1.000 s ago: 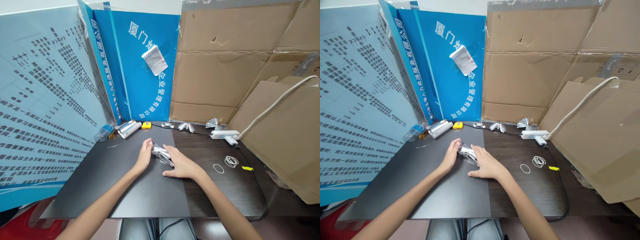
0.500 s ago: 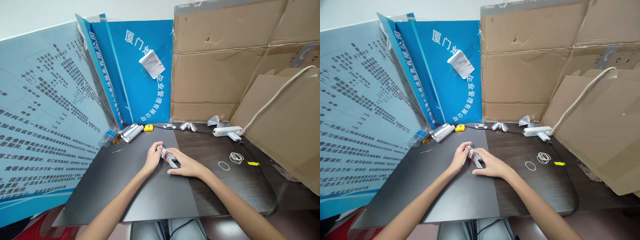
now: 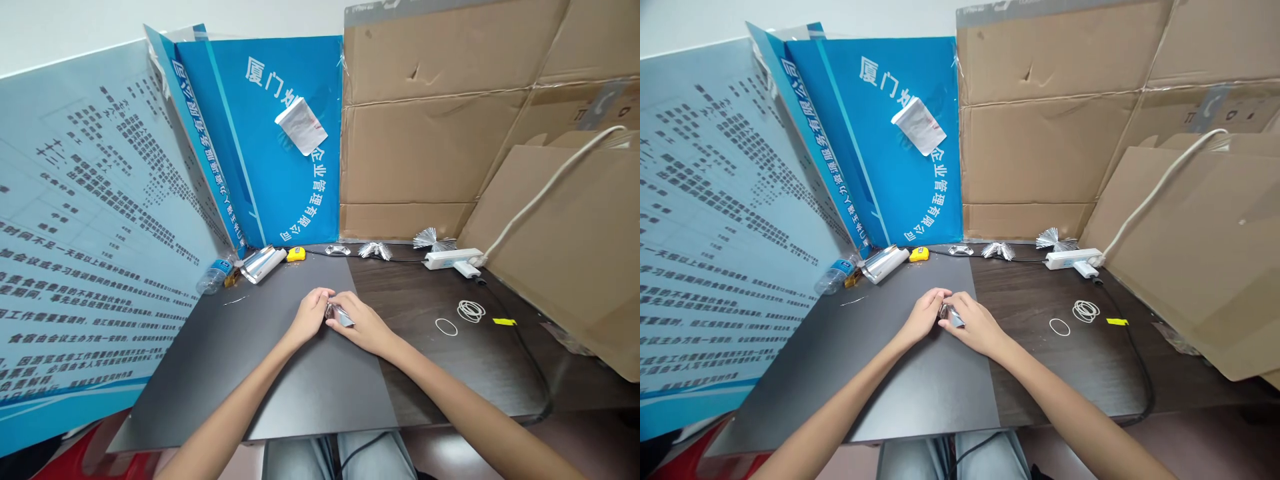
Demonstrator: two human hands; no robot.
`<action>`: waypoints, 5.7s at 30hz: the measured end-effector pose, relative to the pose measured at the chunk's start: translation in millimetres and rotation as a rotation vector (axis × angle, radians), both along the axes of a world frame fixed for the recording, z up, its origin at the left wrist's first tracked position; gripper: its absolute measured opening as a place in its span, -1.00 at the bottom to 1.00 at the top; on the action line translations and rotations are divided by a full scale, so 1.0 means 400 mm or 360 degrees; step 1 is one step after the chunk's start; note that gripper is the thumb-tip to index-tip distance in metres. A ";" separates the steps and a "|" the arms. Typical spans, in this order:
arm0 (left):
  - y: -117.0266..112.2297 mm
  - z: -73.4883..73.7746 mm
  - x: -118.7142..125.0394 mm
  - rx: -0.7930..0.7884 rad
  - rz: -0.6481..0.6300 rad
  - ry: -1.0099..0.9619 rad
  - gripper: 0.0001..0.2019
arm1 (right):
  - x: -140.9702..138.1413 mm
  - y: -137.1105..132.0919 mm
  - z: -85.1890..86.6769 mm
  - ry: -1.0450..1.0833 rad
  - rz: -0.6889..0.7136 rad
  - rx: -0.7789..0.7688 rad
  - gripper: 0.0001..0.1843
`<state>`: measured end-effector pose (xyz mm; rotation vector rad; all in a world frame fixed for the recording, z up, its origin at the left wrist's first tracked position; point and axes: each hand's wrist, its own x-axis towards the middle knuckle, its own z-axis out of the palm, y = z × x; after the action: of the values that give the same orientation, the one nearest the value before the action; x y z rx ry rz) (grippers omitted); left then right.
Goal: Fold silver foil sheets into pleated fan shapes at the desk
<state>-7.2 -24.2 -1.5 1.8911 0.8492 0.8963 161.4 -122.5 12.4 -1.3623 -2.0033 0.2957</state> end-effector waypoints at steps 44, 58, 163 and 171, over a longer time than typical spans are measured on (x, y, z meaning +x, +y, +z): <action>-0.048 0.007 -0.033 0.0182 0.0159 0.0372 -0.75 | 0.053 0.020 -0.012 -0.0243 -0.0046 0.0176 -0.71; -0.036 0.034 -0.063 0.0502 0.0079 0.0560 -0.69 | 0.049 0.030 -0.018 0.0016 0.0010 -0.0004 -0.39; 0.007 -0.010 -0.019 -0.0894 0.0046 -0.0906 -0.43 | 0.030 0.035 0.009 -0.0329 0.0059 0.0030 -0.55; 0.017 0.036 -0.087 0.0593 -0.0300 0.0547 -0.28 | 0.042 0.037 0.014 -0.0390 0.0058 0.0036 -0.46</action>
<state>-41.9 -17.2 12.9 2.4546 0.7180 0.6541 178.1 -107.6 17.9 -1.4050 -2.2261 0.1261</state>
